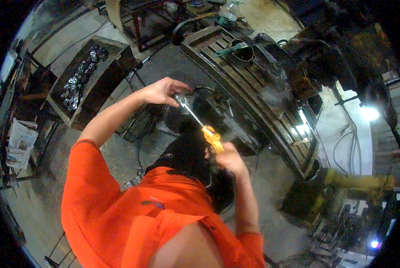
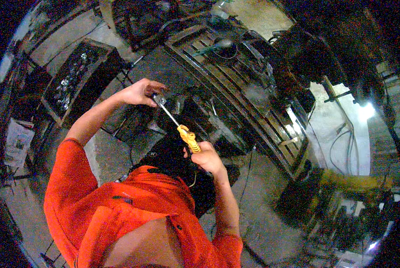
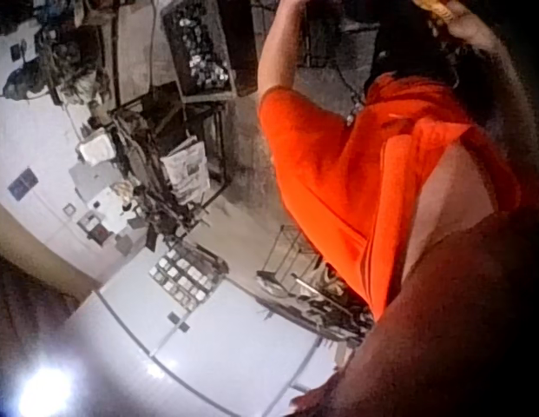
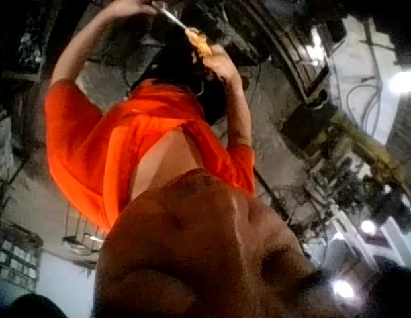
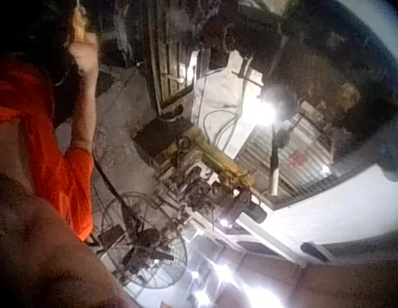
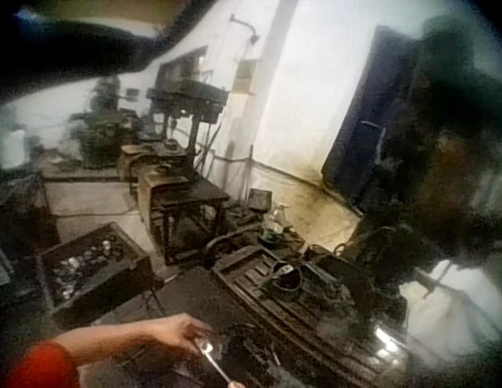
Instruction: The person operates a drill press in a workshop, repeatedly positioning small metal pieces under the drill bit, lowering the spindle to drill, and removing the pieces. They handle the metal pieces one at a time and place them into a nearby container.
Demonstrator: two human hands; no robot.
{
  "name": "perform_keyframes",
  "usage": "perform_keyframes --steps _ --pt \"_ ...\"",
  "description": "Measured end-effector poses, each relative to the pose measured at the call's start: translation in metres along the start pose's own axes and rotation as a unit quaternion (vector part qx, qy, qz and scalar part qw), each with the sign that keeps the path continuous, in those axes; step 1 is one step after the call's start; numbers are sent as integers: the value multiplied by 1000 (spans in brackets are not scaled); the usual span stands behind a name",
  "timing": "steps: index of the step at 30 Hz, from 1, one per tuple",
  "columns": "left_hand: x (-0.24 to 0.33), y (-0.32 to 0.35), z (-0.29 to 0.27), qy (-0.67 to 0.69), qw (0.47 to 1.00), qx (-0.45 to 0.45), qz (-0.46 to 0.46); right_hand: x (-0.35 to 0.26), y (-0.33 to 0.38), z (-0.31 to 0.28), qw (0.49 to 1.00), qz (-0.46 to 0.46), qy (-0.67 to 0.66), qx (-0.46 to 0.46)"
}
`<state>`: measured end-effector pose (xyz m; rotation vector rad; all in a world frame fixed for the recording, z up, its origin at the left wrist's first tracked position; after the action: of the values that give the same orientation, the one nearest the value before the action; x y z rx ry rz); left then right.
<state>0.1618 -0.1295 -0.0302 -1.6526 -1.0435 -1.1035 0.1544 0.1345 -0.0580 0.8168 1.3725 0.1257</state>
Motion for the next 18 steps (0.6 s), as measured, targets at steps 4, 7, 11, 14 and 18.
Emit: perform_keyframes --steps 4,7,11,14,18 --pt "6 -2 3 -25 999 -5 -22 1 -5 7 999 23 -36 -13" --pt "-1 0 3 -6 1000 1 -21 21 -21 2 986 -43 -154 -37" --pt "1 6 4 39 998 -9 -56 24 -22 -17 982 -76 -168 -36" --pt "4 4 1 28 999 27 -18 14 -14 -4 984 -110 -127 -54" --pt "2 7 9 40 999 16 -24 29 -22 2 990 -1 -119 -82"
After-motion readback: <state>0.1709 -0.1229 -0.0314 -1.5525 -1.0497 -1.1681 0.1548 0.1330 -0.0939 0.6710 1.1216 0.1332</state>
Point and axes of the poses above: each hand's wrist, its own y-axis away from the middle knuckle, its own z-axis out of the palm, x = y × z, the point moved 6 cm from there along -y, towards the middle knuckle, and after that the axes turned 13 degrees about z, right-handed, at the moved point
